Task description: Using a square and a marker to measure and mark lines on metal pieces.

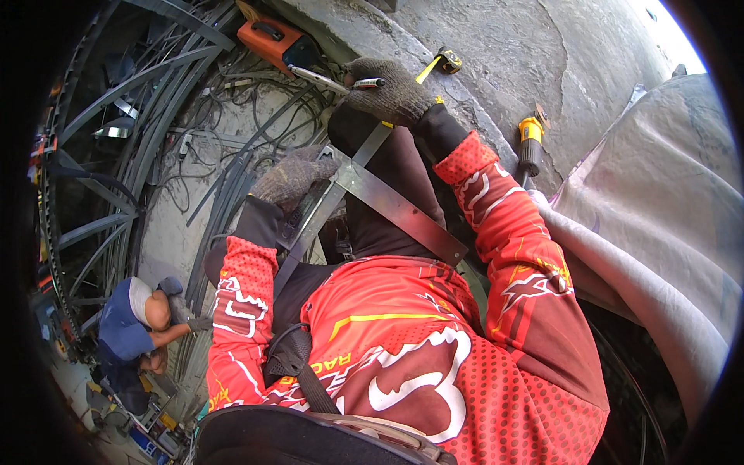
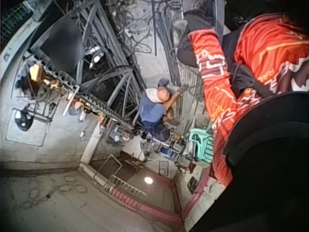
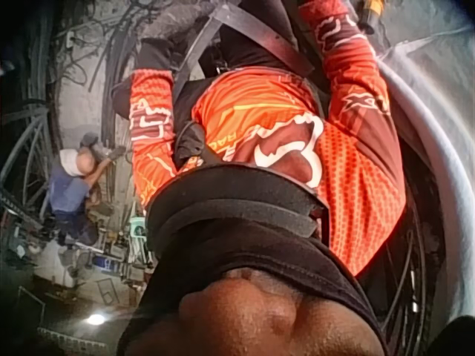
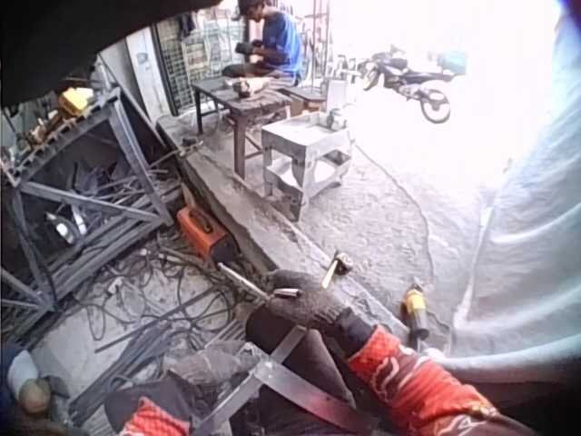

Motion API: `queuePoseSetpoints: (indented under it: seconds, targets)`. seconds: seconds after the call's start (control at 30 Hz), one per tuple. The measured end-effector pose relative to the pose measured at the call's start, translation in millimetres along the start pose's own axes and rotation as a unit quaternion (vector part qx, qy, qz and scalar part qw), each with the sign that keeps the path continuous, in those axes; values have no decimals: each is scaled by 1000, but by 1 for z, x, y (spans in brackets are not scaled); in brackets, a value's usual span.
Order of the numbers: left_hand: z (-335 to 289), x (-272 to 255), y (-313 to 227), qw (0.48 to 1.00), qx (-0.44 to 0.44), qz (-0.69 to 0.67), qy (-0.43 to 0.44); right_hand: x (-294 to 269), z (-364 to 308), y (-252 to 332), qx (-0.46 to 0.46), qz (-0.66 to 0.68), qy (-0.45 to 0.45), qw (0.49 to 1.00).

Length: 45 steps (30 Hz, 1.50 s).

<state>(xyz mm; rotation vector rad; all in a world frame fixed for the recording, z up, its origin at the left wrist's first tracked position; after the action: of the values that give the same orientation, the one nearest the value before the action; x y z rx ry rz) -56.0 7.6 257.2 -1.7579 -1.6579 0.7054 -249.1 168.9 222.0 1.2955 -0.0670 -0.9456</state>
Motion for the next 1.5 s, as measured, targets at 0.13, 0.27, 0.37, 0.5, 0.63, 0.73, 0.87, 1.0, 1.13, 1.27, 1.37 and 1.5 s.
queuePoseSetpoints:
  seconds: [0.13, 0.27, 0.37, 0.5, 0.63, 0.73, 0.87, 1.0, 1.13, 1.27, 1.37, 1.5]
  targets:
    - [5, -1, 8, 999, -8, -40, 7, 2, 1, -1, 0, 10, -8, 1000]
    - [5, -1, 5, 999, -5, -33, 5, 2, 1, -2, 10, 3, -9, 1000]
    - [-3, 3, -8, 999, -29, -14, -3, 0, 0, -4, -7, -14, -8, 1000]
    - [9, -6, 13, 1000, -4, -8, -7, 4, 1, 1, -17, -4, -9, 1000]
    - [10, -4, 12, 1000, -3, 9, -11, 3, -1, 8, -22, -21, -21, 999]
    - [6, -4, 0, 994, 16, 102, -29, 0, -2, 11, 5, -14, -11, 1000]
    - [6, -5, -2, 984, 40, 165, -44, -2, -1, 17, -10, -30, -25, 999]
    - [6, -7, -3, 976, 52, 206, -53, -3, 1, 22, 12, -29, -28, 999]
    - [5, -5, 0, 981, 45, 171, -74, -3, 3, 25, 33, -28, -21, 999]
    - [4, -4, -4, 981, 24, 176, -81, -8, -7, 37, 24, -29, -43, 998]
    - [0, -4, -11, 972, 32, 214, -87, -20, -30, 67, -69, 30, -116, 990]
    - [5, -7, -4, 973, 49, 213, -70, -19, -71, 98, 37, 77, -75, 993]
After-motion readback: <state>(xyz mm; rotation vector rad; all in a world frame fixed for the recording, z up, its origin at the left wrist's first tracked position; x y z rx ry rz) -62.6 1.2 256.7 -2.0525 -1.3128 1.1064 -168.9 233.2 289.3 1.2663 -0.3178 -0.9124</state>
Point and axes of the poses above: each hand's wrist, its own z-axis towards the middle knuckle, its own x-axis out of the palm, y = z × x, the point moved 1 cm from there along z, towards the middle knuckle, and after that the axes turned 2 degrees about -x, right-handed, at the moved point
